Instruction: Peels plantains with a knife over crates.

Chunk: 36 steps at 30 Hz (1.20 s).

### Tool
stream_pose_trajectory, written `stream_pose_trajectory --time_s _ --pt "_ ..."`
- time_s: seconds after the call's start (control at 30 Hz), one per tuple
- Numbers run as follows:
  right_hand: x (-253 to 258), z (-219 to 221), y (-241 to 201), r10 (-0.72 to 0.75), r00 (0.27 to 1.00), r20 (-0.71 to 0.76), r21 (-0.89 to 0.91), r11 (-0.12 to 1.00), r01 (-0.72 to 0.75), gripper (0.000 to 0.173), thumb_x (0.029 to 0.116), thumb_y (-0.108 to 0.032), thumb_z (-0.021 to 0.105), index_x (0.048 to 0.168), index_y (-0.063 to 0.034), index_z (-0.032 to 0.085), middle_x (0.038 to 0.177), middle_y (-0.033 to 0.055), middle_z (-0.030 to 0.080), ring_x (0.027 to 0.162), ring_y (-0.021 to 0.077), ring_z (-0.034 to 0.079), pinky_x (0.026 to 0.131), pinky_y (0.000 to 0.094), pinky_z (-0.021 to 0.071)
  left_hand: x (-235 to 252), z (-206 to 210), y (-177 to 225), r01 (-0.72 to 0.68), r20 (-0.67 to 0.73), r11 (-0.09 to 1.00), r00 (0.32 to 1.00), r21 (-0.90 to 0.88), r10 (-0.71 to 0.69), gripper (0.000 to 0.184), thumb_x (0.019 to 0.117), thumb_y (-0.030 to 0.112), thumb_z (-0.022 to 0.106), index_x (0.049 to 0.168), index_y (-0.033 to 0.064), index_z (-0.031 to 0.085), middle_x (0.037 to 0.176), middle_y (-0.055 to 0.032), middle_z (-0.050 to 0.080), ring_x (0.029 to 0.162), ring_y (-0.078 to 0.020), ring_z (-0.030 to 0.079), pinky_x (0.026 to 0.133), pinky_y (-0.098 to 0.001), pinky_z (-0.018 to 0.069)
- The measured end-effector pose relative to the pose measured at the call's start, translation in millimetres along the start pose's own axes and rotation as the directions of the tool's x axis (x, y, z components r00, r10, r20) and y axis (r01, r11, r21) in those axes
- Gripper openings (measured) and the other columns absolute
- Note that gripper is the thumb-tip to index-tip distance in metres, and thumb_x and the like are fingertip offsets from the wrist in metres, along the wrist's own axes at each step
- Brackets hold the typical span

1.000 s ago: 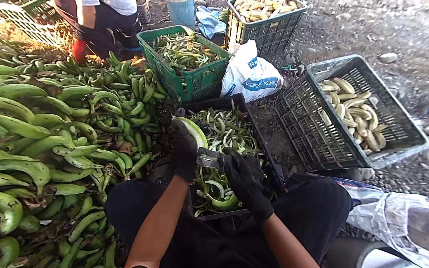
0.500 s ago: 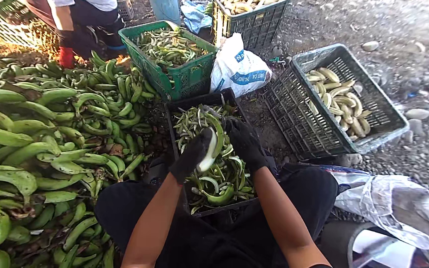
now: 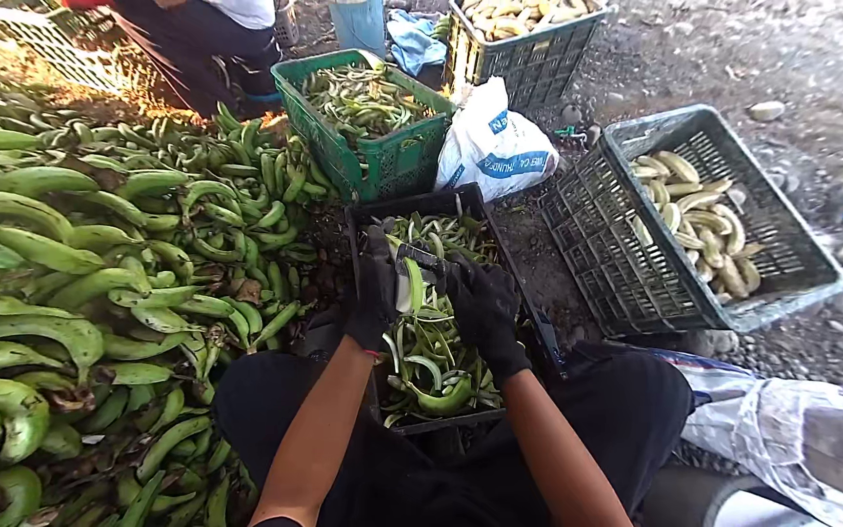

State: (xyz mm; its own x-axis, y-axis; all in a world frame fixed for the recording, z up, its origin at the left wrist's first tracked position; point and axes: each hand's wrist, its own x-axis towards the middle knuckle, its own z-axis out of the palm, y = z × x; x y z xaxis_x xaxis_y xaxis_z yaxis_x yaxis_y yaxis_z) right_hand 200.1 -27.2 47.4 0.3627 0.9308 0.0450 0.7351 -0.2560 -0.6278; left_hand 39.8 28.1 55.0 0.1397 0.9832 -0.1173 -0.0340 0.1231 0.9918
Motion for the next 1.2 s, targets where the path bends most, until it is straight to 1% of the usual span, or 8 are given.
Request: stream_pose_trajectory --time_s 0.2,0.43,0.57,0.7,0.8,0.9,1.03,1.2 --pt "0.5 0.9 3.7 -0.119 0.982 -0.145 -0.058 0.992 0.111 0.051 0.0987 -0.055 0.049 0.142 -0.0307 0.063 0.120 0.0254 0.064 0.110 0.0475 0.060 0.084 0.0666 0.0455 10.2 1.2 9.8 -0.166 0.077 0.937 0.986 0.307 0.150 0.056 0.1113 0.045 0.018 0.151 0.0137 0.044 0.135 -0.0144 0.060 0.113 -0.0228 0.062 0.095 -0.0465 0.0515" --pt "11.7 -27.1 7.9 -0.106 0.990 0.094 0.171 0.981 0.089 0.054 0.1089 -0.054 0.031 0.128 -0.0185 0.067 0.113 0.0134 0.070 0.107 0.0341 0.066 0.088 0.0636 0.0488 -0.4 -0.4 24.9 -0.416 0.419 0.758 0.884 0.502 0.208 0.046 0.1100 0.024 0.030 0.112 -0.0092 0.062 0.095 -0.0205 0.064 0.086 -0.0237 0.063 0.081 -0.0422 0.0527" --pt "11.5 -22.5 2.8 -0.031 0.997 0.077 0.167 0.986 0.018 0.056 0.1089 -0.055 0.028 0.122 -0.0172 0.067 0.104 0.0149 0.069 0.100 0.0362 0.066 0.081 0.0643 0.0482 -1.1 8.3 24.2 -0.452 0.456 0.653 0.872 0.608 0.179 0.044 0.1096 0.025 0.034 0.118 -0.0085 0.061 0.083 -0.0205 0.064 0.076 -0.0316 0.064 0.073 -0.0515 0.0536" --pt "13.2 -14.7 5.4 -0.052 0.998 0.029 0.142 0.989 0.047 0.063 0.1061 -0.062 0.024 0.136 -0.0205 0.060 0.106 0.0174 0.068 0.099 0.0390 0.066 0.078 0.0646 0.0500 -5.2 9.2 21.4 -0.188 0.215 0.885 0.971 0.426 0.103 0.055 0.1117 0.040 0.019 0.148 0.0085 0.047 0.103 -0.0198 0.067 0.086 -0.0296 0.067 0.078 -0.0495 0.0562" --pt "2.1 -1.8 3.1 -0.095 0.994 0.060 0.069 0.993 0.091 0.061 0.1016 -0.064 0.038 0.154 -0.0335 0.046 0.121 0.0237 0.065 0.110 0.0467 0.061 0.085 0.0681 0.0483 3.0 1.3 10.0 0.131 0.047 0.987 0.991 -0.097 -0.127 0.064 0.1015 0.071 0.025 0.118 0.0197 0.060 0.083 0.0006 0.062 0.066 -0.0090 0.058 0.057 -0.0297 0.0524" --pt "-20.2 19.3 10.1 -0.289 0.947 -0.139 0.004 0.956 0.293 0.059 0.0929 -0.060 0.052 0.145 -0.0342 0.059 0.113 0.0264 0.066 0.106 0.0500 0.060 0.082 0.0670 0.0468 7.2 -5.7 3.4 0.236 0.099 0.882 0.972 -0.409 -0.214 0.042 0.1052 0.053 0.035 0.107 0.0184 0.058 0.078 0.0014 0.061 0.064 -0.0086 0.060 0.056 -0.0273 0.0530" --pt "-26.4 28.0 17.9 -0.401 0.852 -0.336 -0.013 0.907 0.422 0.063 0.0925 -0.069 0.047 0.134 -0.0275 0.069 0.114 0.0201 0.066 0.107 0.0438 0.059 0.087 0.0635 0.0424 4.3 -8.7 5.3 0.243 0.088 0.832 0.969 -0.498 -0.230 0.032 0.1075 0.042 0.036 0.108 0.0167 0.056 0.078 0.0009 0.061 0.063 -0.0081 0.061 0.057 -0.0230 0.0529" --pt "-15.2 8.5 -2.5 -0.143 0.989 -0.035 0.066 0.987 0.145 0.056 0.0999 -0.061 0.040 0.136 -0.0280 0.068 0.111 0.0192 0.069 0.104 0.0425 0.063 0.081 0.0636 0.0480 -0.6 3.6 13.9 0.116 -0.050 0.983 0.991 -0.140 -0.124 0.057 0.1047 0.061 0.032 0.116 0.0117 0.059 0.085 -0.0046 0.062 0.068 -0.0139 0.060 0.061 -0.0347 0.0532"
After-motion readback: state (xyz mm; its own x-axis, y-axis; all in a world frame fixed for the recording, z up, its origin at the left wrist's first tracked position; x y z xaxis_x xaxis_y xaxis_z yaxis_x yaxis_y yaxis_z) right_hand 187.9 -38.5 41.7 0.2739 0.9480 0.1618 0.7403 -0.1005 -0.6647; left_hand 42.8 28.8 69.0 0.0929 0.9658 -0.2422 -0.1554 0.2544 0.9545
